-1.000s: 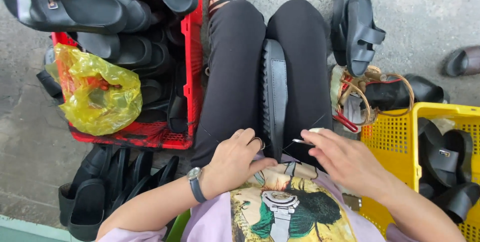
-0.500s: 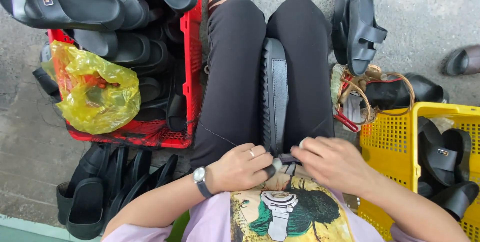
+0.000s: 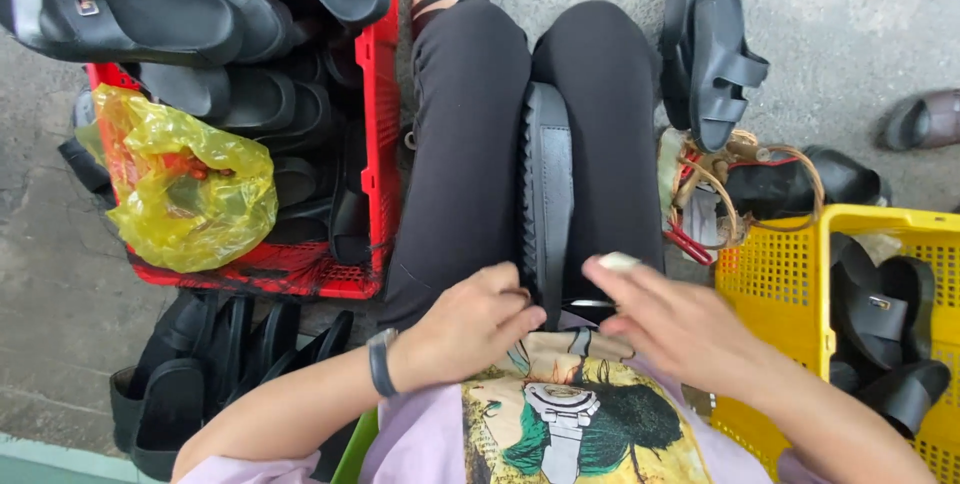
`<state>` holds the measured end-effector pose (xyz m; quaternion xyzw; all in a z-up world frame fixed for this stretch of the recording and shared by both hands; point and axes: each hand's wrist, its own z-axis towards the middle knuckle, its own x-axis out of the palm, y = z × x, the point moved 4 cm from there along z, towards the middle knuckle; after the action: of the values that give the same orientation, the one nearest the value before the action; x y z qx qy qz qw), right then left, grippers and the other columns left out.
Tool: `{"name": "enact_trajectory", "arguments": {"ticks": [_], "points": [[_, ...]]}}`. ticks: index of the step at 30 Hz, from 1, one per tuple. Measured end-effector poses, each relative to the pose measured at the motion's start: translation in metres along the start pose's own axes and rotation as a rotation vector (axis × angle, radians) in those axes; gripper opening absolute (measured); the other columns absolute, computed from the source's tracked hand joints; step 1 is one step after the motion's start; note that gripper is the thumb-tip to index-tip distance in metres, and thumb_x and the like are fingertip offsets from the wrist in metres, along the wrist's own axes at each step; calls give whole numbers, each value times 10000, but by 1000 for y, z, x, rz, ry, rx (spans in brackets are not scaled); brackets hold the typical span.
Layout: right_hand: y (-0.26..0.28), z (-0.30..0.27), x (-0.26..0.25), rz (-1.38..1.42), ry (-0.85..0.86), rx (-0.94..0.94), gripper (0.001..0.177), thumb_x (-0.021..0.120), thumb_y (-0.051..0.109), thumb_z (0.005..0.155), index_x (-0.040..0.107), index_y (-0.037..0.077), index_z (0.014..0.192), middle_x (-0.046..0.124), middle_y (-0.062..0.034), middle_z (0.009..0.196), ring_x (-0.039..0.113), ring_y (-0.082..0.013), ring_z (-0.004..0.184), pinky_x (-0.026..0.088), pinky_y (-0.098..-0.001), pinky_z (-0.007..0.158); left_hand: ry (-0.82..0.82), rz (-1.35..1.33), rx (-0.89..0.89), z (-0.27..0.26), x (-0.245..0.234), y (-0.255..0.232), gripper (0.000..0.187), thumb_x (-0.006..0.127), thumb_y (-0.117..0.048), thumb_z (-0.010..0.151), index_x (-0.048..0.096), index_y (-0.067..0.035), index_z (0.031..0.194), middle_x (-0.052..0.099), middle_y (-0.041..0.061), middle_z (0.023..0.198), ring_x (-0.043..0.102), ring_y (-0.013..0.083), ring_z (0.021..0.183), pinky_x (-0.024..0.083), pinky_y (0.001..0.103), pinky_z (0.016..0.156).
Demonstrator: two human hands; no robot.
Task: Hand-sewing the sole of a black sandal using a needle and thread while sitting on the ground.
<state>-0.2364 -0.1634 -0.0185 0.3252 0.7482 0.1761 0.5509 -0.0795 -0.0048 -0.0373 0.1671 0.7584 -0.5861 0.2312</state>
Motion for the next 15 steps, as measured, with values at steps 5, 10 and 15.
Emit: {"name": "enact_trajectory", "arguments": {"ticks": [5, 10, 15], "points": [[4, 9, 12, 474, 14, 104, 203, 648, 113, 698, 732, 108, 883, 634, 56, 492, 531, -105, 357, 403, -254, 385, 75, -1253, 6, 24, -24, 6, 234, 396, -115, 1018, 542, 56, 1085, 420, 84, 1251, 578, 250, 1124, 454, 364, 1066], [-1, 29, 27, 567, -88, 2, 158, 634, 86, 753, 731, 112, 875, 565, 45, 445, 528, -140, 373, 450, -272, 405, -175, -1122, -118, 80, -43, 12, 255, 455, -170, 956, 541, -60, 743, 540, 25, 692, 425, 77, 539, 364, 208, 518], [1, 27, 21, 272, -71, -59, 187, 666, 130, 756, 653, 109, 941, 721, 24, 745, 630, -154, 519, 478, -273, 493, -97, -1003, -403, 69, -72, 47, 290, 479, -214, 933, 675, -1, 956, 677, 69, 737, 615, 130, 626, 452, 212, 577]]}}
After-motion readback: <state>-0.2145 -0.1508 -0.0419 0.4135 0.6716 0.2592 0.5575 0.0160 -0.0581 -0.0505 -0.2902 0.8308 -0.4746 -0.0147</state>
